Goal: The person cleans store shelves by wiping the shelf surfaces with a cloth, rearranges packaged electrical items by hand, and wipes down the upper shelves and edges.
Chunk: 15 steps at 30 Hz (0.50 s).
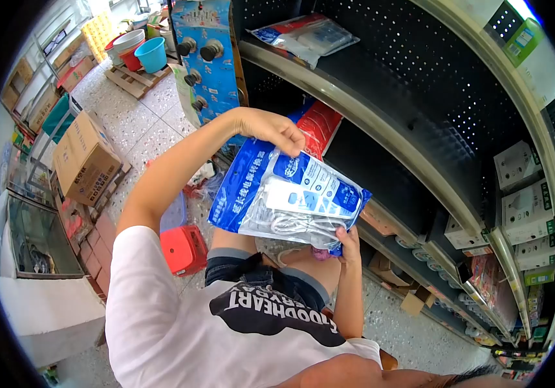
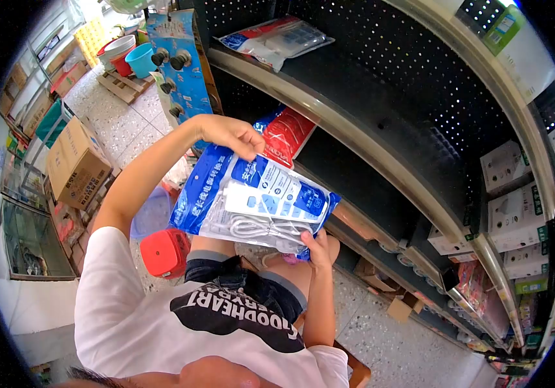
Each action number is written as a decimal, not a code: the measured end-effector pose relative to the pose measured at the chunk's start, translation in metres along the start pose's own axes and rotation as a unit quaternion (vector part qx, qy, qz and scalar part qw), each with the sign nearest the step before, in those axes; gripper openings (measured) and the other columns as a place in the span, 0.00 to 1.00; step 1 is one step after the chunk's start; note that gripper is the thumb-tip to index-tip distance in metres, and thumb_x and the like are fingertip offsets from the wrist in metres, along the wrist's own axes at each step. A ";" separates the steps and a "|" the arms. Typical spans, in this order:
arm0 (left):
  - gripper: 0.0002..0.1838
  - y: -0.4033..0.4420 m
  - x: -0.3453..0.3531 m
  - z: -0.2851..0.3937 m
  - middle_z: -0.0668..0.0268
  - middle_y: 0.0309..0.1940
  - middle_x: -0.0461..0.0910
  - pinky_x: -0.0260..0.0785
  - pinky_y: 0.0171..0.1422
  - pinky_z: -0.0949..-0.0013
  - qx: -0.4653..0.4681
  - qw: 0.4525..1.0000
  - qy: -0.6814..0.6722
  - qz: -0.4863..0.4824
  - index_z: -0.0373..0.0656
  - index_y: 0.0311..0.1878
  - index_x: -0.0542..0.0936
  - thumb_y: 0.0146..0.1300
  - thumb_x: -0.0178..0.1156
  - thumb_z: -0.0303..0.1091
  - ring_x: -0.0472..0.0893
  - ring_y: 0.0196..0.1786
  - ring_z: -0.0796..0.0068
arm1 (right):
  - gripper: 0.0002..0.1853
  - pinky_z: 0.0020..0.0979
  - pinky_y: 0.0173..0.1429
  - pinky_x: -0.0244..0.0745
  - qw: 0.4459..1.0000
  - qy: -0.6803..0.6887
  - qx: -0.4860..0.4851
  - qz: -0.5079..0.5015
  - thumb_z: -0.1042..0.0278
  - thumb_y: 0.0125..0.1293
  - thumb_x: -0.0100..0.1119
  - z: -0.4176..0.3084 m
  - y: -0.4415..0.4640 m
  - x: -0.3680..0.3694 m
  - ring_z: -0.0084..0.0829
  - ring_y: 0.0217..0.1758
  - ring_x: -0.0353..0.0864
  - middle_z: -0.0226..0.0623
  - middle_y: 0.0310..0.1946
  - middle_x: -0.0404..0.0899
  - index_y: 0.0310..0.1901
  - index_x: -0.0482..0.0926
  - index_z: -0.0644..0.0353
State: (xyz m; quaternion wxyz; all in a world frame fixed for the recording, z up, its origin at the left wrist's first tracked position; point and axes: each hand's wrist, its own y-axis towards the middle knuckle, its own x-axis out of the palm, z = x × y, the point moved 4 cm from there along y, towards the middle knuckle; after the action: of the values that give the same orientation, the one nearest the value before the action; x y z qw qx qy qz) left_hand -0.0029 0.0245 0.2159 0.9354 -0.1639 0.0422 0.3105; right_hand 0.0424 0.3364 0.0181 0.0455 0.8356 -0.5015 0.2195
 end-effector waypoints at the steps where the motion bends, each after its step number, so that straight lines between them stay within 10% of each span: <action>1: 0.18 0.002 -0.006 -0.007 0.66 0.40 0.83 0.71 0.55 0.75 0.007 0.999 0.002 0.050 0.36 0.46 0.79 0.71 0.58 0.45 0.80 0.47 0.80 | 0.39 0.35 0.61 0.73 1.000 -0.003 -0.003 0.008 0.52 0.55 0.74 0.001 -0.002 -0.001 0.34 0.56 0.79 0.40 0.55 0.79 0.62 0.70 0.65; 15: 0.40 -0.035 0.024 -0.100 0.58 0.58 0.77 0.66 0.67 0.63 0.198 0.823 -0.348 0.402 0.38 0.67 0.69 0.73 0.34 0.67 0.77 0.60 0.67 | 0.40 0.35 0.61 0.72 0.983 0.026 -0.093 0.157 0.52 0.58 0.73 0.038 0.000 -0.045 0.35 0.58 0.77 0.42 0.58 0.75 0.66 0.66 0.66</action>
State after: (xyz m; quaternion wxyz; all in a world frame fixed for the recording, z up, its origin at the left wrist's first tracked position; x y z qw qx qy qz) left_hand 0.0392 -0.0216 0.1267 0.6925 0.1751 -0.1640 0.6803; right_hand 0.0367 0.3622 -0.0345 0.1012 0.7328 -0.6430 0.1982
